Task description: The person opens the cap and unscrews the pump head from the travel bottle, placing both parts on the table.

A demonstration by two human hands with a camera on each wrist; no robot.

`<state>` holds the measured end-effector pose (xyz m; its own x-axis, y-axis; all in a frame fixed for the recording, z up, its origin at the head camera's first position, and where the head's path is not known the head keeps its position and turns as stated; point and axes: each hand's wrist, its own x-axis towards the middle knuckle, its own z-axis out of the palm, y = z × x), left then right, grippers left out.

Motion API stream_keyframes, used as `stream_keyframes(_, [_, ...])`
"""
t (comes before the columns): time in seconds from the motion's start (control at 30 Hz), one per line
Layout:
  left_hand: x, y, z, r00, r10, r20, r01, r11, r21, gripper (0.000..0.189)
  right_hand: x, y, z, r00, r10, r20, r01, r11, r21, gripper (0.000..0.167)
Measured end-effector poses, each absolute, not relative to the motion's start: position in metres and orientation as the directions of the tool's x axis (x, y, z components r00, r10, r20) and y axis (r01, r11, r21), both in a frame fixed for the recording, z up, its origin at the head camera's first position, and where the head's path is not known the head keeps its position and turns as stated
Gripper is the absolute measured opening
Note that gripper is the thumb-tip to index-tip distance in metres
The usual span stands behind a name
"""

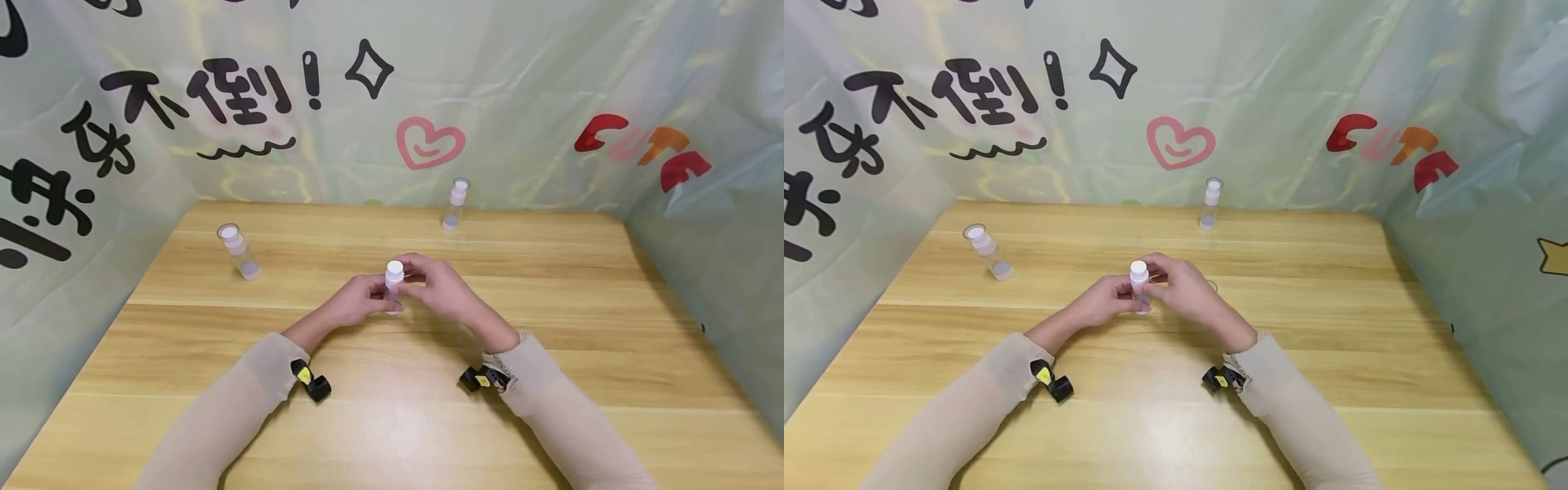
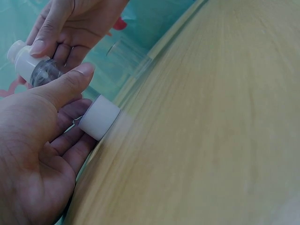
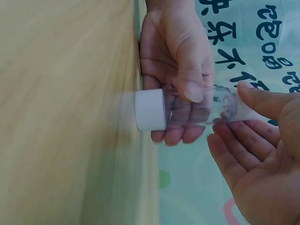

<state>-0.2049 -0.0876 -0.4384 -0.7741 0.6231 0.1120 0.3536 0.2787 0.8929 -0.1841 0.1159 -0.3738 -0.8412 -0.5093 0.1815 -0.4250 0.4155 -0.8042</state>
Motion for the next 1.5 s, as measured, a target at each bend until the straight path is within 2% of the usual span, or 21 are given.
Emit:
stream_keyframes(0.13, [-0.206,-0.087,-0.437,-0.774,0.623,0.116,0.364,0.288,0.886,0.021,-0.185,0.119,-0.369,-0.832,-0.534,0.152,-0.414,0.415,-0.81,0.036])
stream_keyframes(0.3, [-0.206,-0.087,-0.436,-0.778,0.62,0.104,0.357,0.299,0.885,0.023,-0.185,0.121,-0.367,-0.832,-0.539,0.132,-0.405,0.427,-0.808,0.044])
stream_keyframes(0.53, [-0.205,-0.087,-0.437,-0.778,0.623,0.085,0.325,0.283,0.902,0.022,-0.183,0.115,-0.372,-0.855,-0.48,0.196,-0.423,0.427,-0.799,0.052])
stream_keyframes(0.83, [-0.205,-0.088,-0.434,-0.793,0.602,0.093,0.349,0.324,0.879,0.035,-0.177,0.102,-0.382,-0.865,-0.438,0.247,-0.439,0.42,-0.794,0.044])
stream_keyframes(1.07, [-0.205,-0.088,-0.435,-0.785,0.612,0.091,0.327,0.286,0.901,0.022,-0.177,0.102,-0.382,-0.868,-0.424,0.259,-0.446,0.437,-0.781,0.035])
stream_keyframes(1.5, [-0.204,-0.087,-0.435,-0.777,0.625,0.077,0.301,0.262,0.917,0.021,-0.181,0.11,-0.377,-0.848,-0.485,0.216,-0.437,0.406,-0.803,0.032])
